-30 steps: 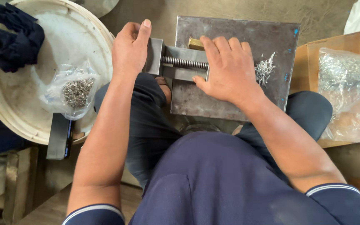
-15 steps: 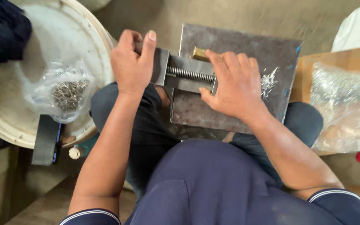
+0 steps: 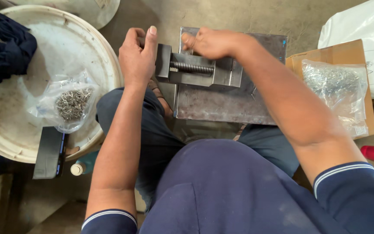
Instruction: The person sits cross-legged and uses a manual screw press to bend small metal pins. They repeatedly pick up pins, place them into the press, tighten the screw to bend the metal, and then remove the finished pieces.
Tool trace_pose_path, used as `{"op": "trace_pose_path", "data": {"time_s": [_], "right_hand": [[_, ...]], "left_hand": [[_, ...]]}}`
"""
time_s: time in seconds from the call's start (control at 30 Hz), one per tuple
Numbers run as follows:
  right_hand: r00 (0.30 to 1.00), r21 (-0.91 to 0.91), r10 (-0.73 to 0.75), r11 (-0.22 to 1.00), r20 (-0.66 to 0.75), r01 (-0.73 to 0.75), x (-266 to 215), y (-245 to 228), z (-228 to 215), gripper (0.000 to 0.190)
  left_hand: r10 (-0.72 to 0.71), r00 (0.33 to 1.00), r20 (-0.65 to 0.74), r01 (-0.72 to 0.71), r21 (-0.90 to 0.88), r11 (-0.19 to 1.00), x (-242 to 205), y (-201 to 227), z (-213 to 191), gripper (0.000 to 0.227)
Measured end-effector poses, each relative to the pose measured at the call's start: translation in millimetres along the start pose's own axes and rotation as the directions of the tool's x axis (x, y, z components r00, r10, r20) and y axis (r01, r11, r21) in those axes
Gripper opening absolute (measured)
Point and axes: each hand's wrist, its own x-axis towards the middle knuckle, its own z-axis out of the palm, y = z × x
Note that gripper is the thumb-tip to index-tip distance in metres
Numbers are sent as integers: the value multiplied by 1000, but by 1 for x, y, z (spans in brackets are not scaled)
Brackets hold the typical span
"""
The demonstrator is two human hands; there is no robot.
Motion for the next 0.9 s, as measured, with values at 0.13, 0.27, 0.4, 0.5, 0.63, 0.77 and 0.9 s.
{"op": "trace_pose_path", "data": {"time_s": [0.13,0.27,0.4,0.5,0.63,0.77,0.9], "right_hand": [[999,-23,-18,1000,48,19,24,8,14,82],[1000,161,-25,987,9,23,28,26,10,55],[972,585,15,801,-234,128,6,53,-3,40],[896,797,188,553,-402,242,-32,79,5,28],[775,837,393,-22,-495,546,-76,100,30,24],[746,736,455,-248,-486,630,-89,92,36,38],[642,629,372,-174,-671,758,-93,85,47,32]], "left_hand": [[-68,998,18,67,14,998,-2,-2,-1,47],[-2,1000,3,2,54,999,-2,-3,-1,46],[-37,999,14,37,-9,999,-1,2,-2,44],[87,995,44,-90,56,994,-6,12,-10,44],[398,885,241,-419,42,907,-29,39,-10,63],[651,618,440,-753,95,651,-37,80,39,108],[232,588,775,-591,217,777,-39,97,66,111]]}}
